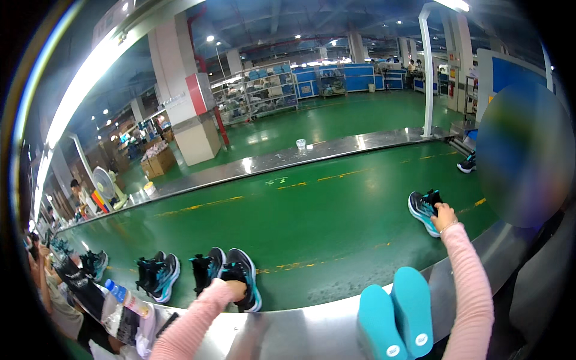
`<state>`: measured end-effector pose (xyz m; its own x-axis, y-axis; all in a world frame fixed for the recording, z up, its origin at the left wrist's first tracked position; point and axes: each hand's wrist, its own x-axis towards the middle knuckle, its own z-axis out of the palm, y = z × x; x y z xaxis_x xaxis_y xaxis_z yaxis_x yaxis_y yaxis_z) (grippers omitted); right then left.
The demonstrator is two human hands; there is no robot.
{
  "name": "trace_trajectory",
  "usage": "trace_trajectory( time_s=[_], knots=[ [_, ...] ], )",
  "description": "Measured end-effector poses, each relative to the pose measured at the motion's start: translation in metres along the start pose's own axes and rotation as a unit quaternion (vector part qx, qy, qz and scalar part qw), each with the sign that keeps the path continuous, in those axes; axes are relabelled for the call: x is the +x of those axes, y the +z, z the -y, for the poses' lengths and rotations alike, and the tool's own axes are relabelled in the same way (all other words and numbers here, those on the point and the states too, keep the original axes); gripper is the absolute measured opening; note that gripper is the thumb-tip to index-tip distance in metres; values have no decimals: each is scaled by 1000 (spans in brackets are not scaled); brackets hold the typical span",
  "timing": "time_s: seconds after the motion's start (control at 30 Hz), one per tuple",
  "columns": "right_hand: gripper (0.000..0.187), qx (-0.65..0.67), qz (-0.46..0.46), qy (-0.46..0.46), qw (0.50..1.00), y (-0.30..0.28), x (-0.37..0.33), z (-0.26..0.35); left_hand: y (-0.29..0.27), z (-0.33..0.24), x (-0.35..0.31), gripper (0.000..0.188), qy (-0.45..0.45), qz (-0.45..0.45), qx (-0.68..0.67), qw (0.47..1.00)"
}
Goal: The person repeatedly picks up black and teal sneakers from a conveyor belt, inserts light blue insoles into each shoe, and places the shoes back on the belt. The person handles the shoes one at a time and maintains a steady pace throughout the clip.
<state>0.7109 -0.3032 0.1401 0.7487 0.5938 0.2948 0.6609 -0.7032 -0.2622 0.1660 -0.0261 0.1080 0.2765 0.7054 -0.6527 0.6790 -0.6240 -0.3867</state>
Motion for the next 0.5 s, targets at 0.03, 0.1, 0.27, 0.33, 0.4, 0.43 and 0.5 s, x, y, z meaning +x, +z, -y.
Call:
trace_trajectory(
  time_s=[0.03,0.1,0.27,0.33,0.4,0.43,0.5],
  knots=[
    [51,-33,-1,32,999,5,-2,-7,-38,-6,-43,31,93,-49,41,994],
    [60,-82,67,86,991,21,3,5,2,25,-2,28,250,-15,-18,968],
    [46,-176,14,82,981,68,25,-41,-24,26,-22,31,221,35,-32,974],
    [28,-190,7,63,980,58,25,-28,-24,28,-25,30,213,18,-58,975],
    [20,-155,53,17,986,21,11,25,-20,25,-26,29,187,-22,-89,978],
    [20,-132,100,-22,986,7,6,45,-22,19,-30,29,159,-49,-99,981],
    [27,-126,53,-89,987,-5,-9,90,-23,10,-59,25,13,-160,-193,968]
  ],
)
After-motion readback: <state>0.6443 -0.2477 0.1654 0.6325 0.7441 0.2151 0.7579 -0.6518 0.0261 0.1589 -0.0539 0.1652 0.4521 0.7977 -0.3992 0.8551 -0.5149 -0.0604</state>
